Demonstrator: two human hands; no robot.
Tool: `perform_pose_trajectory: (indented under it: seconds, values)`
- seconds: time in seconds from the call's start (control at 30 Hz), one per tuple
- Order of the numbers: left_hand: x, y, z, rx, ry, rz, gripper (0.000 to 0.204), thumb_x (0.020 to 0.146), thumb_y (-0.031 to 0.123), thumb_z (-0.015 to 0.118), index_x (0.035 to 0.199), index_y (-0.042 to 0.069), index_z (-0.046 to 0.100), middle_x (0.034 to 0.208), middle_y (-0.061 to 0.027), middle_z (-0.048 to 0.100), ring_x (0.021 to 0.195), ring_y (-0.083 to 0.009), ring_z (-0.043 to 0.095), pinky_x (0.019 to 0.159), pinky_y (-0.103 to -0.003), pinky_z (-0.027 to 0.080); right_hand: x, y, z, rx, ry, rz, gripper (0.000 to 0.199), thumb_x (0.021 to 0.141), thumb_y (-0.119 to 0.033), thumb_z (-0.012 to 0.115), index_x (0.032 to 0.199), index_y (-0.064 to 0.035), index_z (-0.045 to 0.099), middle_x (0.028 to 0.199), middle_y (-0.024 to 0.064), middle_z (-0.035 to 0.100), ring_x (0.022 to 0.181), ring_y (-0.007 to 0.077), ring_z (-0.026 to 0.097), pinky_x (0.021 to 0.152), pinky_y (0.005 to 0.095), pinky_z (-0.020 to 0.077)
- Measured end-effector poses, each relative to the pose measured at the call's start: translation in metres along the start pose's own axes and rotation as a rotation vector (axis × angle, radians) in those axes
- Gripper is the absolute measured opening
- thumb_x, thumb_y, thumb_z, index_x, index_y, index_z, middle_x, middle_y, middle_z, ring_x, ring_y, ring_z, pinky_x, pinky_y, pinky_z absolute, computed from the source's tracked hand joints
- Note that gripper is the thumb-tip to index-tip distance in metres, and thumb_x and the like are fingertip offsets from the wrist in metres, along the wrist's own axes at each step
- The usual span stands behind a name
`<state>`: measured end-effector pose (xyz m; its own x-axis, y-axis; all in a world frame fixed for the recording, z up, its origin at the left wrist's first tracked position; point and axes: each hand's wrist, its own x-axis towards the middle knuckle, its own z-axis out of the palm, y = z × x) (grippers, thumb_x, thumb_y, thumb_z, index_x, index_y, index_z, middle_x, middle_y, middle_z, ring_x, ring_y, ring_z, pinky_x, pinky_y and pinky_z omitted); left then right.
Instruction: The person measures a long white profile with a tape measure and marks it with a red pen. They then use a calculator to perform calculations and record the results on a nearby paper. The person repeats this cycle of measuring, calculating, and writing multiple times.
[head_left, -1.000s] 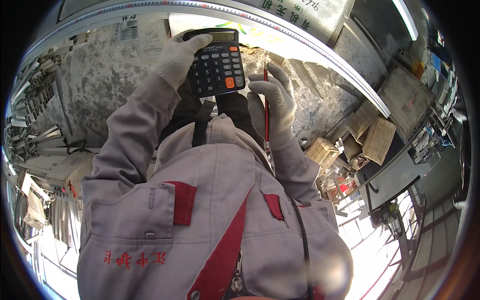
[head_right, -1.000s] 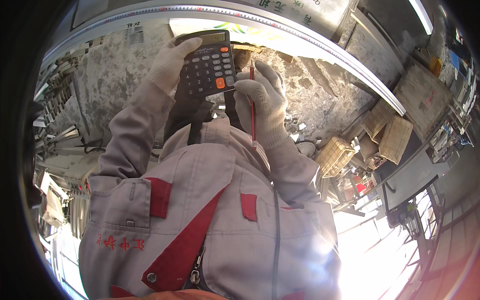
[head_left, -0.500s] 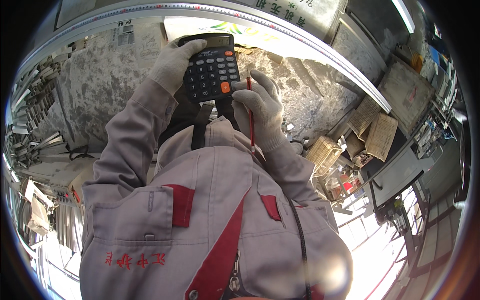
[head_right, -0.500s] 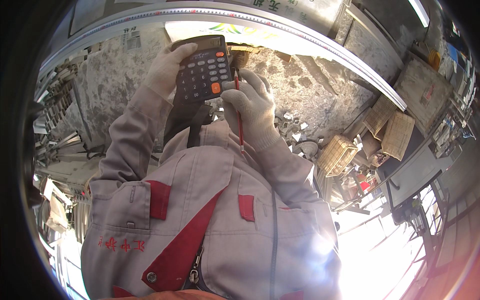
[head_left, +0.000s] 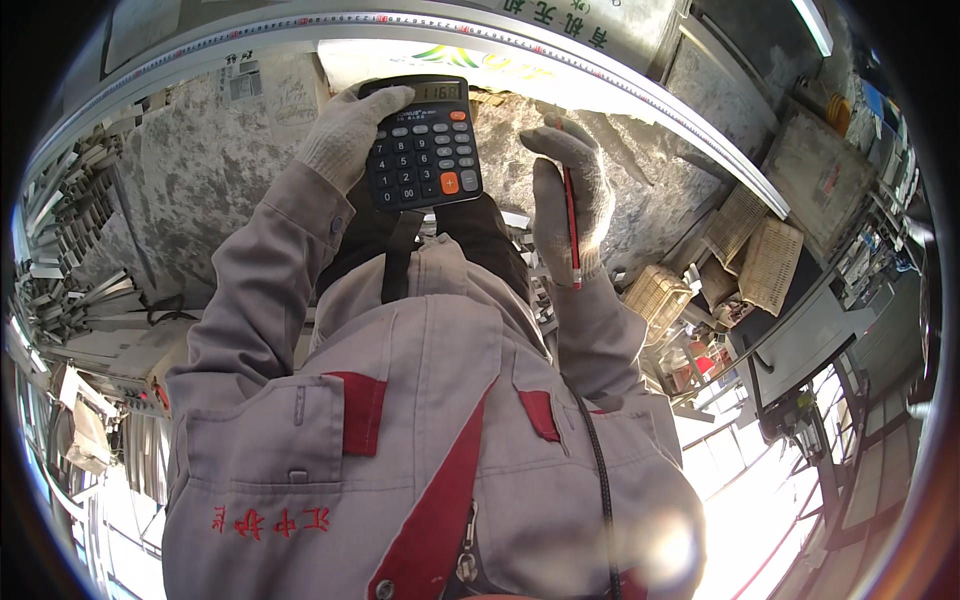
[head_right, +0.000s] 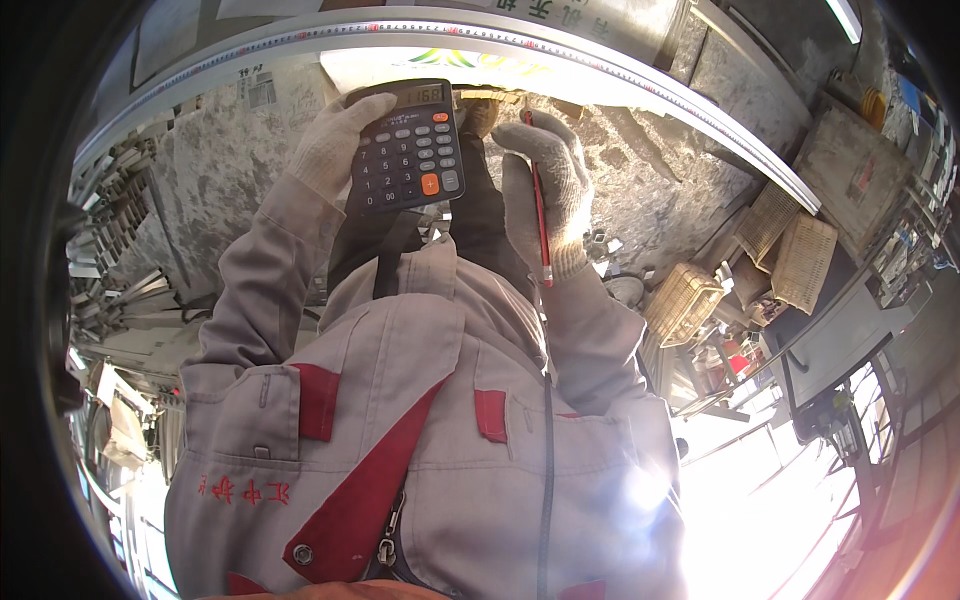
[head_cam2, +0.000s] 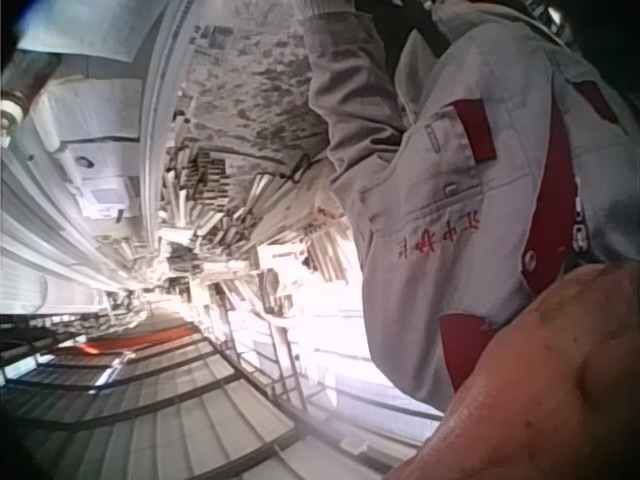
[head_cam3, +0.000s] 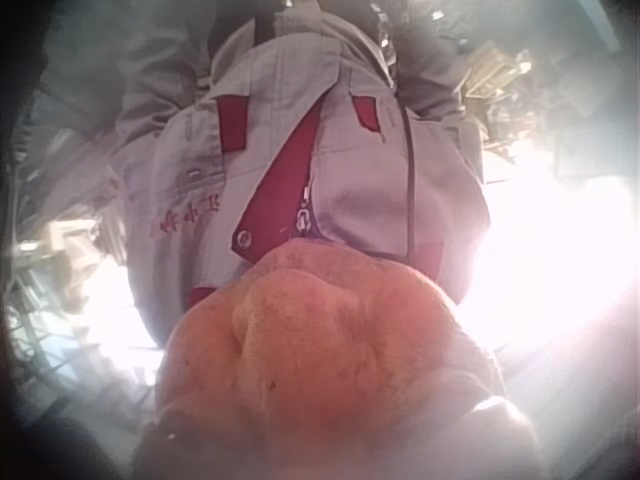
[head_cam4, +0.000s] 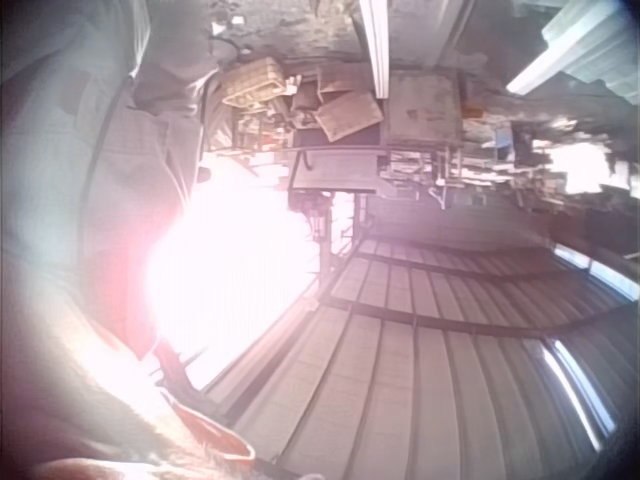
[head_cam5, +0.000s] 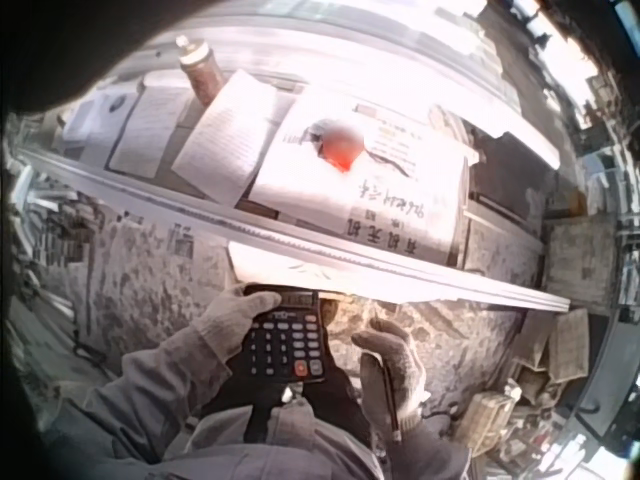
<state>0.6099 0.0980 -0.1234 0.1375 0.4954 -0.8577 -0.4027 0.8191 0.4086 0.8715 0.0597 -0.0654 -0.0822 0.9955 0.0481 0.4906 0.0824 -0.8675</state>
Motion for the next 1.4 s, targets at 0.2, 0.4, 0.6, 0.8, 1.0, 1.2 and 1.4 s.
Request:
perform_pose_trajectory:
  seconds: [0.2, 0.4, 0.6, 0.8, 1.0, 1.2, 1.4]
  values:
    - [0.005, 0.004, 0.002, 0.116, -0.021, 0.019, 0.040, 0.102, 0.019, 0.070, 0.135, -0.003, 0.065, 0.108, -0.0090, 0.074, 0.083, -0.0106, 0.073, 0.072, -0.025, 0.063, 0.026, 0.009, -0.015, 0.246, -0.008, 0.256, 0.030, 0.107, -0.009, 0.062, 0.133, 0.0036, 0.069, 0.111, 0.0122, 0.076, 0.106, 0.0185, 0.074, 0.095, 0.0335, 0.0584]
    - [0.012, 0.011, 0.008, 0.128, -0.025, -0.031, 0.041, 0.103, 0.019, 0.069, 0.137, -0.003, 0.063, 0.110, -0.0092, 0.074, 0.086, -0.0125, 0.073, 0.073, -0.026, 0.063, 0.062, 0.040, -0.019, 0.123, -0.027, 0.123, 0.026, 0.104, -0.014, 0.067, 0.126, -0.0020, 0.076, 0.106, 0.0100, 0.076, 0.093, 0.0161, 0.070, 0.085, 0.0317, 0.0568]
    - [0.018, 0.019, 0.016, 0.186, 0.031, -0.019, 0.037, 0.099, 0.019, 0.073, 0.129, -0.002, 0.070, 0.107, -0.0079, 0.076, 0.087, -0.0138, 0.074, 0.079, -0.029, 0.063, 0.075, 0.082, -0.004, 0.296, 0.055, 0.350, 0.022, 0.100, -0.012, 0.071, 0.117, -0.0008, 0.079, 0.099, 0.0093, 0.077, 0.087, 0.0141, 0.070, 0.079, 0.0300, 0.0568]
    - [0.019, 0.022, 0.019, 0.188, 0.036, 0.009, 0.037, 0.098, 0.020, 0.075, 0.127, -0.002, 0.071, 0.107, -0.0086, 0.076, 0.088, -0.0141, 0.073, 0.078, -0.028, 0.062, 0.089, 0.122, 0.003, 0.247, 0.058, 0.423, 0.022, 0.096, -0.016, 0.073, 0.112, -0.0014, 0.078, 0.100, 0.0074, 0.077, 0.090, 0.0156, 0.069, 0.081, 0.0320, 0.0563]
    - [0.023, 0.025, 0.021, 0.228, 0.060, 0.009, 0.033, 0.099, 0.022, 0.075, 0.123, 0.000, 0.073, 0.107, -0.0082, 0.077, 0.084, -0.0134, 0.073, 0.075, -0.027, 0.061, 0.094, 0.140, 0.000, 0.319, -0.014, 0.472, 0.026, 0.106, -0.021, 0.070, 0.123, -0.0008, 0.070, 0.104, 0.0111, 0.080, 0.090, 0.0145, 0.075, 0.079, 0.0284, 0.0596]
    - [0.024, 0.027, 0.019, 0.246, -0.003, -0.035, 0.048, 0.099, 0.024, 0.074, 0.139, -0.001, 0.064, 0.114, -0.0101, 0.074, 0.095, -0.0159, 0.073, 0.083, -0.030, 0.061, 0.099, 0.160, -0.006, 0.370, 0.027, 0.516, 0.029, 0.105, -0.028, 0.072, 0.120, -0.0030, 0.071, 0.102, 0.0111, 0.081, 0.086, 0.0151, 0.077, 0.072, 0.0274, 0.0604]
    - [0.033, 0.020, 0.012, 0.272, 0.010, -0.062, 0.045, 0.100, 0.023, 0.074, 0.139, 0.001, 0.065, 0.115, -0.0098, 0.075, 0.092, -0.0146, 0.073, 0.080, -0.029, 0.061, 0.104, 0.179, -0.002, 0.396, 0.021, 0.483, 0.027, 0.104, -0.029, 0.072, 0.117, -0.0053, 0.073, 0.098, 0.0092, 0.081, 0.083, 0.0137, 0.077, 0.070, 0.0268, 0.0608]
